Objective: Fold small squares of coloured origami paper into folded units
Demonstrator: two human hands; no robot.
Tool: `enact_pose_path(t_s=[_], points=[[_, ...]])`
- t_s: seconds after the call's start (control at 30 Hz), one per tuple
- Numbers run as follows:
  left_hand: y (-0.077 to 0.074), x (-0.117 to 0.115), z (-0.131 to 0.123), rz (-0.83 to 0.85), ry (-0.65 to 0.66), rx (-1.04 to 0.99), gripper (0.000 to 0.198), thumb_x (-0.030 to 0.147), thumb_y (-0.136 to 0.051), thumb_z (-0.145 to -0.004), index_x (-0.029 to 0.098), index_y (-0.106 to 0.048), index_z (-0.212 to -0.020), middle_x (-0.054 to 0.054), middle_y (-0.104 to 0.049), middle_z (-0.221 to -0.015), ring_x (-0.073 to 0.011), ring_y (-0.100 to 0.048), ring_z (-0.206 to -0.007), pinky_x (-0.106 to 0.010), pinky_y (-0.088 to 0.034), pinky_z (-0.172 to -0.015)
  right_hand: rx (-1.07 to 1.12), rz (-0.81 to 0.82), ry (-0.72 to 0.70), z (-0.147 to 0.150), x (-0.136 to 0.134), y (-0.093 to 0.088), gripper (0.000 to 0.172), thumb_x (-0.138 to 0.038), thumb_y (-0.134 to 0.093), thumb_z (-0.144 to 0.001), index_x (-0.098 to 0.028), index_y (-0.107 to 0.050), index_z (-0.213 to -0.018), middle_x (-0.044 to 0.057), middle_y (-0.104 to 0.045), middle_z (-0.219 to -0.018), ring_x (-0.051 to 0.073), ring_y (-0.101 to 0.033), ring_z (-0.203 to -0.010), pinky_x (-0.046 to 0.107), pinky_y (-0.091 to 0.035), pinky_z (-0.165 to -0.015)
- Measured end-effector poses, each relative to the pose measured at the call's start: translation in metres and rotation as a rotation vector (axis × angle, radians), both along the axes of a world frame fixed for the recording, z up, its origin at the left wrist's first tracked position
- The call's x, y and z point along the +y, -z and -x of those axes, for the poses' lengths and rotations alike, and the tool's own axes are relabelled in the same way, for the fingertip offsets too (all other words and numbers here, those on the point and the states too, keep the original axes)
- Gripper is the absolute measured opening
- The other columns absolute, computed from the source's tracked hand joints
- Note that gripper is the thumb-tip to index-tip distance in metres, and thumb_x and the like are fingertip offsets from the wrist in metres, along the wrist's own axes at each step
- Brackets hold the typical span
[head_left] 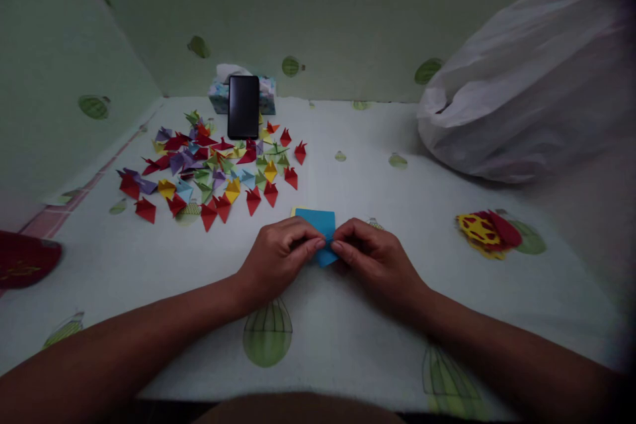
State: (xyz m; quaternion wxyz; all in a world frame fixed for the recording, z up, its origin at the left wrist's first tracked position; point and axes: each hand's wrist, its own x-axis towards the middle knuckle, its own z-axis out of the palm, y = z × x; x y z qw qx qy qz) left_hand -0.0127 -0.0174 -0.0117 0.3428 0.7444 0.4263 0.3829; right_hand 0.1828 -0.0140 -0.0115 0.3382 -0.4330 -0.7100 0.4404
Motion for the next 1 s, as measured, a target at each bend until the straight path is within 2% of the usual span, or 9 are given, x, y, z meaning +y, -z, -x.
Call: enact_pose_path(t_s=[0.1,0.33,0.67,1.0], points=[[-0.0002,-0.0006,0.0001,0.031,-0.027,0.01,0.014,0.019,-0.061,-0.09,0.015,-0.069,-0.079,-0.003,-0.067,-0.075,-0.0138,-0.06,-0.07,-0.027,-0.047,-0.067,-0.026,-0.099,0.042,0.0003,-0.0002,-0.0003,0.007,-0.022,-0.063,-0.088,-0.018,-0.06,-0.083,0.0,-0.059,-0.072,0.013,-0.053,-0.062,0.026,-0.042,-0.059],[0.0011,-0.0006,-0.0004,0.05,-0.02,0.03,0.015,0.018,-0.06,-0.09,0.015,-0.069,-0.077,-0.003,-0.066,-0.073,-0.014,-0.059,-0.07,-0.027,-0.046,-0.067,-0.072,-0.275,0.019,0.0003,0.0002,0.0008,0.011,-0.014,-0.059,-0.09,-0.018,-0.058,-0.079,0.002,-0.056,-0.077,0.015,-0.053,-0.07,0.028,-0.041,-0.065],[-0.002,-0.0014,-0.0003,-0.004,0.069,0.089,0.02,0.019,-0.054,-0.094,0.014,-0.068,-0.082,-0.005,-0.068,-0.077,-0.0152,-0.06,-0.074,-0.028,-0.047,-0.07,-0.085,-0.325,-0.03,0.0004,0.0019,0.0007,0.016,-0.014,-0.057,-0.091,-0.019,-0.054,-0.076,0.002,-0.055,-0.074,0.015,-0.052,-0.068,0.029,-0.04,-0.064],[-0.0037,-0.0027,-0.0014,-0.068,0.095,0.137,0.019,0.017,-0.051,-0.095,0.016,-0.067,-0.085,-0.005,-0.067,-0.08,-0.0155,-0.061,-0.075,-0.028,-0.048,-0.07,-0.097,-0.342,-0.047,0.0007,0.0015,0.0005,0.016,-0.012,-0.055,-0.09,-0.019,-0.052,-0.076,0.002,-0.054,-0.073,0.015,-0.051,-0.068,0.029,-0.04,-0.063]])
